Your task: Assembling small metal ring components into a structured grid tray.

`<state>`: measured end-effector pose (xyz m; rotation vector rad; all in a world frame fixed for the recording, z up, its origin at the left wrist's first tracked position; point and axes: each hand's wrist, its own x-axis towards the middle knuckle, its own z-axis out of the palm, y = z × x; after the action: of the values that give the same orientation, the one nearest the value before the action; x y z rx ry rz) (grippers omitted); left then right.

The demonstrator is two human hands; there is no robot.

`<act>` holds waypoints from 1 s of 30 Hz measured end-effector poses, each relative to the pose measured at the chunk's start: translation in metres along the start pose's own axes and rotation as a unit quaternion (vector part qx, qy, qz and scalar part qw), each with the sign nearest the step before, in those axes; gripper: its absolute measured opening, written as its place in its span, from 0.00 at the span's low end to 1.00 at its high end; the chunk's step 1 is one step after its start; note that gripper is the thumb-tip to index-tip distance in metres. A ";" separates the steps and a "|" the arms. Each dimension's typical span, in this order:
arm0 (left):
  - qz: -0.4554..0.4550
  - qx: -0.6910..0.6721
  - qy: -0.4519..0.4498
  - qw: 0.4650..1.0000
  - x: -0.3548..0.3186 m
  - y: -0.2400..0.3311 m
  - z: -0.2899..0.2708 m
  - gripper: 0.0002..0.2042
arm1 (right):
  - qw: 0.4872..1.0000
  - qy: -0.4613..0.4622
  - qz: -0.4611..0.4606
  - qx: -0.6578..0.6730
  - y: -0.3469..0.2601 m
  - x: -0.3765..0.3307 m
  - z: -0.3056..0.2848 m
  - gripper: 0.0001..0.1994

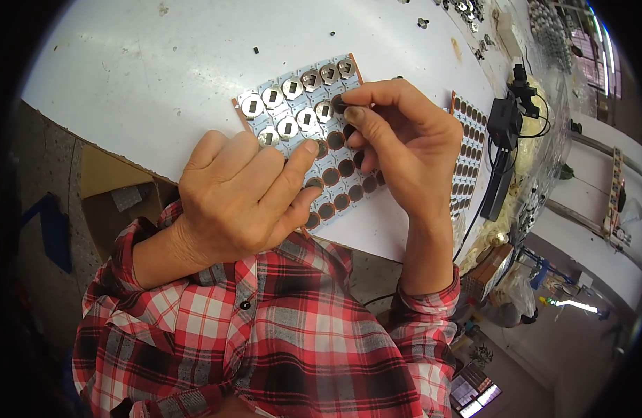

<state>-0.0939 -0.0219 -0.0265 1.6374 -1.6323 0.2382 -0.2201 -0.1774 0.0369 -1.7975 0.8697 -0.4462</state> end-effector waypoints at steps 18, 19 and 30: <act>-0.019 0.012 0.008 1.000 0.007 0.003 0.007 0.17 | 0.973 -0.007 -0.174 -0.153 0.020 0.005 0.004 0.08; -0.020 0.018 0.003 1.000 0.008 0.004 0.007 0.17 | 0.973 -0.007 -0.172 -0.154 0.018 0.004 0.004 0.08; -0.015 0.040 -0.019 0.999 0.010 0.005 0.007 0.16 | 0.952 0.040 -0.200 -0.228 0.016 -0.003 0.016 0.09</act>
<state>-0.0997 -0.0329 -0.0224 1.7345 -1.6442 0.2617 -0.2174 -0.1677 0.0163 -2.4167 0.6961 -0.6155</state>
